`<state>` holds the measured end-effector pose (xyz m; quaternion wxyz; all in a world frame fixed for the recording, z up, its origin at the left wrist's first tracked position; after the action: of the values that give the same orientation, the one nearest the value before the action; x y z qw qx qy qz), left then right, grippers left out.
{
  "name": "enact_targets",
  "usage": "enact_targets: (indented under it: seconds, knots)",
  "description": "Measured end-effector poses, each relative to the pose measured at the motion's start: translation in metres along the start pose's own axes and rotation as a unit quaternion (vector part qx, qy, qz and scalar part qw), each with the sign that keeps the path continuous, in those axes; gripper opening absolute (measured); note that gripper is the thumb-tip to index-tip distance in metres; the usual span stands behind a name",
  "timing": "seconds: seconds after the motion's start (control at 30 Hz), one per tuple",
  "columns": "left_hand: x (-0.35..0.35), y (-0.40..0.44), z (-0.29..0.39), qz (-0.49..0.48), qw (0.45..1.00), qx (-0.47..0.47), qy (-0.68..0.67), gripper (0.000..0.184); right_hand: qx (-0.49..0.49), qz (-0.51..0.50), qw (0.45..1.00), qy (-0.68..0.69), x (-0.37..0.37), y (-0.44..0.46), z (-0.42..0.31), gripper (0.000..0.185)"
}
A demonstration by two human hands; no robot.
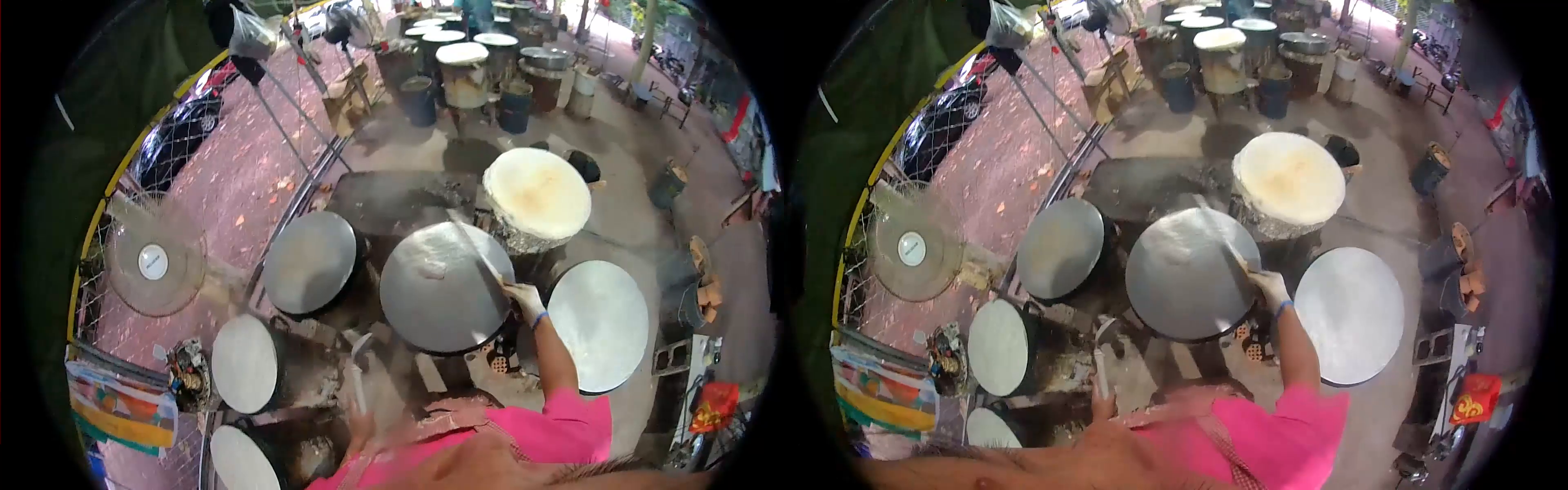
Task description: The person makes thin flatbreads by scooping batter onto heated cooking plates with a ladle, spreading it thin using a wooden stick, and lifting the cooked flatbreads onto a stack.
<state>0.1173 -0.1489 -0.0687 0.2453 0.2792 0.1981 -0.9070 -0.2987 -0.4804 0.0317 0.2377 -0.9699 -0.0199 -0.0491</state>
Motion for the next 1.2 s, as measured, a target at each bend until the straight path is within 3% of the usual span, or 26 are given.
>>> enact_targets:
  seconds: [0.07, 0.1, 0.17, 0.2, 0.27, 0.3, 0.33, 0.37, 0.4, 0.43, 0.47, 0.53, 0.6, 0.67, 0.73, 0.8, 0.87, 0.9, 0.97, 1.0, 1.03, 1.1, 1.2]
  knots:
    - [0.000, -0.006, -0.001, -0.037, 0.995, -0.089, -0.014, 0.060, 0.015, -0.143, 0.988, -0.050, 0.017, 0.009, 0.007, 0.019]
    - [-0.002, -0.009, 0.004, -0.051, 0.989, -0.134, -0.025, 0.059, -0.196, -0.193, 0.948, -0.157, 0.020, 0.016, 0.023, 0.019]
    - [-0.007, -0.026, 0.039, -0.068, 0.967, -0.235, -0.077, 0.056, -0.087, -0.244, 0.959, -0.116, -0.001, 0.027, 0.074, 0.019]
    - [-0.004, -0.027, 0.035, -0.066, 0.972, -0.211, -0.075, 0.055, 0.041, -0.191, 0.974, -0.111, -0.010, 0.012, 0.058, 0.018]
    - [-0.006, -0.035, 0.003, -0.057, 0.983, -0.163, -0.058, 0.053, 0.028, -0.169, 0.983, -0.063, -0.025, 0.014, 0.029, 0.015]
    - [-0.001, -0.037, -0.030, -0.011, 0.989, -0.144, 0.038, 0.050, 0.049, -0.134, 0.990, -0.015, -0.019, 0.023, 0.014, 0.016]
    - [-0.002, -0.038, -0.036, -0.005, 0.989, -0.149, 0.025, 0.050, 0.074, -0.095, 0.992, 0.032, -0.016, 0.034, -0.009, 0.019]
    - [0.001, -0.043, -0.040, -0.002, 0.988, -0.155, 0.009, 0.050, 0.014, -0.064, 0.998, -0.010, 0.005, 0.027, -0.049, 0.024]
    - [0.003, -0.049, -0.041, 0.002, 0.987, -0.162, -0.007, 0.050, -0.025, -0.095, 0.988, -0.122, 0.013, 0.045, -0.046, 0.024]
    - [0.004, -0.050, -0.041, -0.028, 0.970, -0.218, -0.101, 0.068, -0.040, -0.169, 0.974, -0.142, 0.016, 0.058, -0.023, 0.024]
    - [0.000, -0.049, -0.025, -0.016, 0.969, -0.232, -0.080, 0.067, -0.058, -0.242, 0.955, -0.162, 0.013, 0.073, 0.002, 0.024]
    - [0.003, -0.056, 0.012, 0.009, 0.963, -0.265, -0.054, 0.065, -0.043, -0.281, 0.936, -0.207, -0.007, 0.063, 0.037, 0.015]
    - [0.008, -0.063, -0.008, 0.015, 0.969, -0.245, -0.033, 0.064, -0.072, -0.341, 0.905, -0.242, -0.033, 0.052, 0.059, 0.011]
    - [0.005, -0.061, -0.014, -0.006, 0.979, -0.190, -0.066, 0.064, 0.094, -0.250, 0.957, -0.113, -0.035, 0.037, 0.024, 0.011]
    - [0.003, -0.065, -0.020, 0.009, 0.974, -0.203, -0.102, 0.063, -0.009, -0.227, 0.973, -0.035, -0.020, 0.064, -0.006, 0.020]
    - [0.000, -0.073, -0.010, -0.008, 0.962, -0.233, -0.144, 0.063, -0.001, -0.156, 0.982, -0.108, 0.015, 0.077, -0.045, 0.021]
    - [0.001, -0.077, 0.011, 0.044, 0.985, -0.167, -0.009, 0.058, 0.057, -0.215, 0.944, -0.244, 0.032, 0.084, -0.039, 0.018]
    - [0.000, -0.078, 0.007, 0.034, 0.975, -0.202, -0.082, 0.055, -0.023, -0.268, 0.929, -0.252, 0.025, 0.084, -0.020, 0.018]
    - [-0.005, -0.074, 0.034, 0.025, 0.967, -0.246, -0.062, 0.060, -0.188, -0.369, 0.867, -0.277, -0.005, 0.084, 0.023, 0.018]
    - [-0.001, -0.078, 0.042, 0.022, 0.960, -0.271, -0.059, 0.062, 0.153, -0.286, 0.925, -0.198, 0.001, 0.024, -0.027, 0.019]
    - [0.003, -0.079, 0.010, 0.006, 0.959, -0.258, -0.117, 0.063, -0.202, -0.411, 0.853, -0.248, -0.040, 0.068, 0.048, 0.020]
    - [0.007, -0.080, -0.023, 0.017, 0.964, -0.237, -0.118, 0.064, 0.086, -0.319, 0.925, -0.190, -0.037, 0.039, -0.010, 0.019]
    - [0.001, -0.087, -0.022, 0.045, 0.977, -0.196, -0.071, 0.063, -0.019, -0.251, 0.958, -0.137, 0.005, 0.057, -0.054, 0.017]
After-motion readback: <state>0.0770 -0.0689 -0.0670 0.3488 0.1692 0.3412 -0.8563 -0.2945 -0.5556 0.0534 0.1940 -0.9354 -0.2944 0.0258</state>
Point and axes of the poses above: each hand's wrist, its own y-axis towards the middle knuckle, its own x-axis out of the palm, z = x × y, the point moved 2 cm from there along y, towards the middle knuckle, and after that the axes turned 3 degrees about y, right-handed, at the moved point
